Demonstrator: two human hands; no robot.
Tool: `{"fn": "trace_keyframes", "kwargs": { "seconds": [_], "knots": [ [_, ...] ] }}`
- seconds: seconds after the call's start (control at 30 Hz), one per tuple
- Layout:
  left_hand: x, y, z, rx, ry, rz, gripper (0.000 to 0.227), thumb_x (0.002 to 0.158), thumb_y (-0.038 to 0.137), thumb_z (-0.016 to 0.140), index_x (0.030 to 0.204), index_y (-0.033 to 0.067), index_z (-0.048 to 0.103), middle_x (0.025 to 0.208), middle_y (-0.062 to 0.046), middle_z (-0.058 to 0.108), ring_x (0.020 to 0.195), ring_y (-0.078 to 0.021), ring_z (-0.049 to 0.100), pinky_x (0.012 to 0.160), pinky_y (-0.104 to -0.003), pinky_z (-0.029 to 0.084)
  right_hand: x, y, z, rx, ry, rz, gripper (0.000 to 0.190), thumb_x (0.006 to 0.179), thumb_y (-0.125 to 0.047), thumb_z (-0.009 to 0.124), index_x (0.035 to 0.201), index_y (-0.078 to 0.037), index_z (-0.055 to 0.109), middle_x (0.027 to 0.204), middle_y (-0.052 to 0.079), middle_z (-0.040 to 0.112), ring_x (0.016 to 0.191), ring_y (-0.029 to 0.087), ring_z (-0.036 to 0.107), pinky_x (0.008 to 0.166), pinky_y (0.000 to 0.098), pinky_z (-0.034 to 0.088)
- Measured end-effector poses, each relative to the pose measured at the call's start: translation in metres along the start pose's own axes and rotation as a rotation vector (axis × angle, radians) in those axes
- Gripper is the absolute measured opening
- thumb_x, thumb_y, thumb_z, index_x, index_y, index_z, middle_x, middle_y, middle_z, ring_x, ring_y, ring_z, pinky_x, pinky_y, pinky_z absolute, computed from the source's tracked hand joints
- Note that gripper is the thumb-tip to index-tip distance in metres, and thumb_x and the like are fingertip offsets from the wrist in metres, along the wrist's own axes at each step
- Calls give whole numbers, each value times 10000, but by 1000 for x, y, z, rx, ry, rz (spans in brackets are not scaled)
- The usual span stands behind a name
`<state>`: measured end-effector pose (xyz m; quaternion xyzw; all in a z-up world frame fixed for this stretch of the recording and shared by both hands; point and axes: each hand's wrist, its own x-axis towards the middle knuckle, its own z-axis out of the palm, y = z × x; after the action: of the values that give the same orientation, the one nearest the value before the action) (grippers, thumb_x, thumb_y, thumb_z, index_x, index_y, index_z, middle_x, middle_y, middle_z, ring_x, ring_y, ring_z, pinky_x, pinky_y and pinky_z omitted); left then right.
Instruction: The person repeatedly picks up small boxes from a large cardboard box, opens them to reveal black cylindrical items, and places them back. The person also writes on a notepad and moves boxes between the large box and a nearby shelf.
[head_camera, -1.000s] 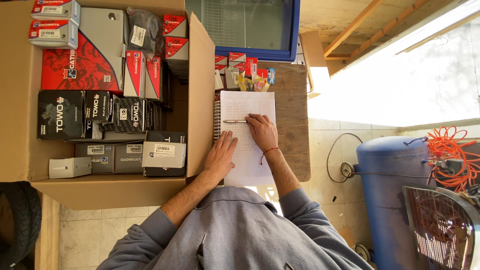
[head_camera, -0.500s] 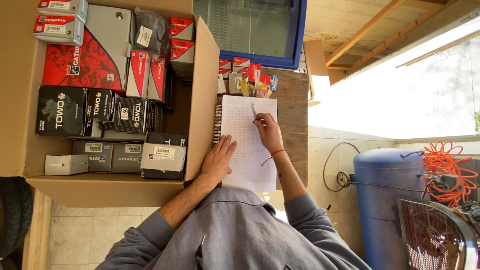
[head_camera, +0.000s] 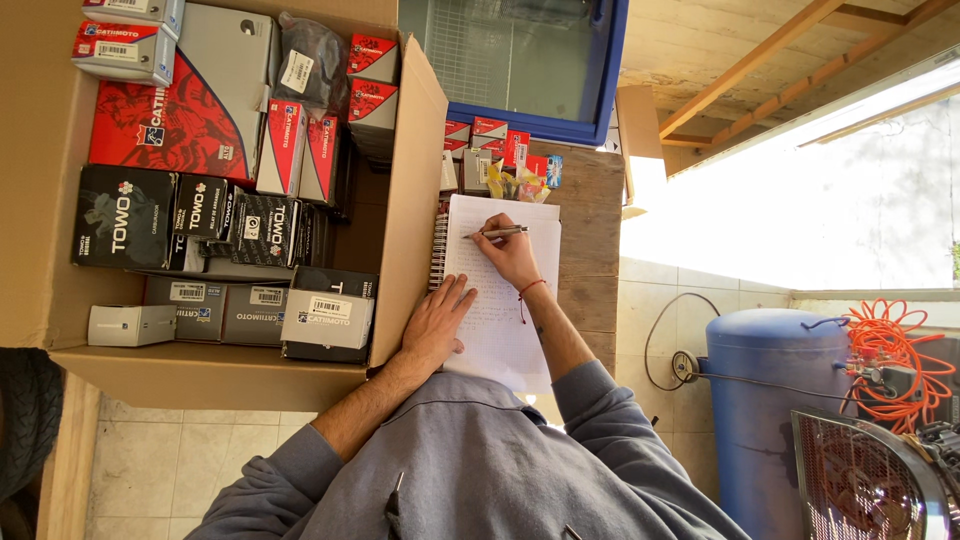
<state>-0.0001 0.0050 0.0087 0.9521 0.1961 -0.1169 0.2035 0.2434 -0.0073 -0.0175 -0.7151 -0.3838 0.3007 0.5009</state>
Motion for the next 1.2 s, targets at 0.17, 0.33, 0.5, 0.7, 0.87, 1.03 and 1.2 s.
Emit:
{"fn": "trace_keyframes", "kwargs": {
  "seconds": [0.17, 0.33, 0.5, 0.7, 0.87, 1.03, 1.2],
  "knots": [
    [4, -1, 6, 24, 5, 7, 1285, 692, 468, 1004, 1746, 167, 334, 1846, -167, 184, 1705, -367, 174, 1363, -471, 284, 10, -5, 10, -17, -38, -1, 204, 968, -221, 872, 1058, -136, 711, 924, 91, 801, 866, 204, 781, 738, 322, 637],
    [3, 1, 4, 27, 21, 2, 1286, 677, 461, 1012, 1737, 151, 354, 1833, -186, 203, 1695, -379, 197, 1355, -477, 301, 11, -11, 14, -98, -64, 0, 140, 948, -249, 839, 1054, -188, 770, 854, 73, 780, 784, 195, 761, 692, 320, 628],
    [6, 2, 7, 42, 34, -5, 1290, 648, 470, 1022, 1719, 157, 375, 1818, -182, 222, 1686, -373, 220, 1344, -470, 316, 7, -10, 14, -167, -57, -9, 136, 946, -268, 809, 1055, -200, 766, 799, 86, 762, 697, 226, 735, 661, 344, 609],
    [5, 3, 4, 47, 36, -12, 1292, 639, 480, 1022, 1712, 161, 377, 1815, -180, 227, 1686, -368, 223, 1337, -471, 328, 9, 3, 16, -210, -67, -43, 148, 948, -286, 817, 1066, -213, 766, 787, 99, 765, 675, 252, 744, 634, 365, 601],
    [4, 2, 3, 19, 44, 0, 1289, 638, 468, 1023, 1709, 150, 381, 1809, -191, 236, 1681, -380, 233, 1334, -483, 333, 7, -3, 15, -244, -80, -62, 171, 952, -312, 825, 1070, -205, 761, 810, 107, 773, 702, 288, 767, 657, 389, 612],
    [6, 1, 8, 30, 46, -1, 1293, 636, 467, 1026, 1710, 151, 378, 1811, -189, 231, 1685, -376, 225, 1334, -480, 329, 5, -14, 14, -331, -88, -82, 183, 955, -326, 822, 1078, -207, 756, 856, 117, 802, 782, 371, 811, 705, 463, 636],
    [7, 0, 14, 37, 49, -6, 1313, 614, 492, 1024, 1711, 160, 381, 1812, -184, 233, 1684, -376, 228, 1335, -480, 334, 5, -19, 13, -366, -113, -112, 205, 954, -340, 819, 1079, -190, 754, 891, 149, 799, 856, 434, 804, 752, 532, 633]
  ]
}}
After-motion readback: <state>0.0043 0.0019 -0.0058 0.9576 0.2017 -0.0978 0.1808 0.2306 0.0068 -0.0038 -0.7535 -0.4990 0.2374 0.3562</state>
